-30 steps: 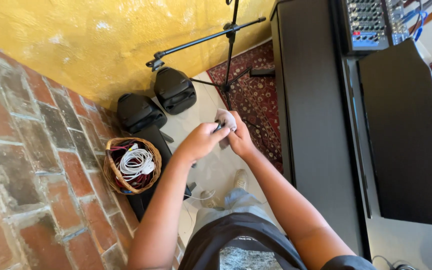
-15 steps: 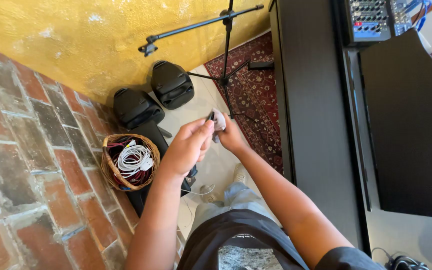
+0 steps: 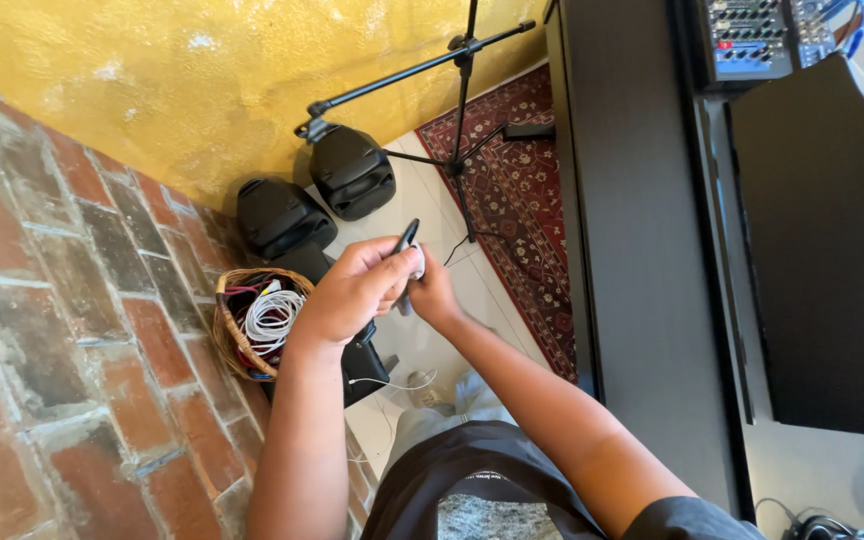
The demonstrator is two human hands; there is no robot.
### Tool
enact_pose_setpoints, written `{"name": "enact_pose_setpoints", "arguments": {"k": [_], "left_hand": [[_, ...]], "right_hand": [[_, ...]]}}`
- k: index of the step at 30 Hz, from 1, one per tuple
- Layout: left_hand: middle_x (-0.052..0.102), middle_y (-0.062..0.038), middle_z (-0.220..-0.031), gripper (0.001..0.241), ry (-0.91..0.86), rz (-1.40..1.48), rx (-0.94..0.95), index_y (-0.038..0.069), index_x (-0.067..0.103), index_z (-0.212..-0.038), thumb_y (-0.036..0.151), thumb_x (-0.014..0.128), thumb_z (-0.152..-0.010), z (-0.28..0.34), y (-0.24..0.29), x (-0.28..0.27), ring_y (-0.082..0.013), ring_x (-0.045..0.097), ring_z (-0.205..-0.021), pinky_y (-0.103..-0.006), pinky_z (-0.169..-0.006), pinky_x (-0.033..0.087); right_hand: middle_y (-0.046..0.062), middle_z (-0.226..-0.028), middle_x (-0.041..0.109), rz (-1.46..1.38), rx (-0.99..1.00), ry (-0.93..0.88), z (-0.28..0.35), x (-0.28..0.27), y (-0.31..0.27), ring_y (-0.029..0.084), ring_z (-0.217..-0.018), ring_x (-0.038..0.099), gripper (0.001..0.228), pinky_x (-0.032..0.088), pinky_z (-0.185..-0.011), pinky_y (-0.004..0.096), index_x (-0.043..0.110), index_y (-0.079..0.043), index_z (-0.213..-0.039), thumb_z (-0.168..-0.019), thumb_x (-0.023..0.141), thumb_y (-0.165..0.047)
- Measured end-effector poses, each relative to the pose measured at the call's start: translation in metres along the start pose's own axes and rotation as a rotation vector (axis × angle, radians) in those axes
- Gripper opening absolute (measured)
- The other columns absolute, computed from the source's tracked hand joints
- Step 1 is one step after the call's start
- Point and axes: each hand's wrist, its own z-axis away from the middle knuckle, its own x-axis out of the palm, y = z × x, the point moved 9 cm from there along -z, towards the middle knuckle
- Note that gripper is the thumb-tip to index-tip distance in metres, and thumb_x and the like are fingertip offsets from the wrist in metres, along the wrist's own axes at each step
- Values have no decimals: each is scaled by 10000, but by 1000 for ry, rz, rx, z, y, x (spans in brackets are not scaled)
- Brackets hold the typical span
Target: Organizing and coiling various electrical and audio cables into a basket and cleaning a power adapter with a cloth.
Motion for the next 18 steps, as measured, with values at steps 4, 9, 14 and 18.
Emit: {"name": "enact_pose_setpoints", "arguments": {"k": [4, 9, 14, 18], "left_hand": [[426, 76, -620, 267, 63, 95, 75, 67, 594, -862, 273, 605, -1033, 4, -8, -24, -20, 340, -508, -218, -457, 270], [524, -26, -659, 371, -33, 177, 228, 35, 581, -894, 346, 522, -1088, 1, -6, -18, -88, 429, -542, -233, -489, 318], [614, -86, -755, 298, -56, 324, 408, 36, 540, -1055, 323, 485, -1111, -8, 9, 1, -161, 580, -657, -295, -639, 479], [730, -214, -1057, 255, 104, 332, 559, 15, 526, -1146, 259, 459, -1112, -36, 6, -10, -294, 726, -991, -404, -948, 565]], "right_hand": [[100, -1005, 730, -14, -61, -46, 4, 9, -6, 172, -930, 702, 448, 574, -810, 345, 584, -72, -1266, -843, 548, 68], [102, -1185, 690, -69, -87, 34, -16, -16, 12, 178, -1096, 642, 419, 540, -961, 333, 555, -52, -1348, -946, 553, 65], [62, -1250, 662, -107, -214, 43, -29, -51, -53, 183, -1162, 626, 539, 505, -1024, 326, 517, -56, -1419, -902, 556, 93], [42, -1250, 625, -100, -208, -112, -30, -54, -53, 143, -1169, 593, 567, 503, -1000, 315, 505, -69, -1413, -861, 584, 38]]}}
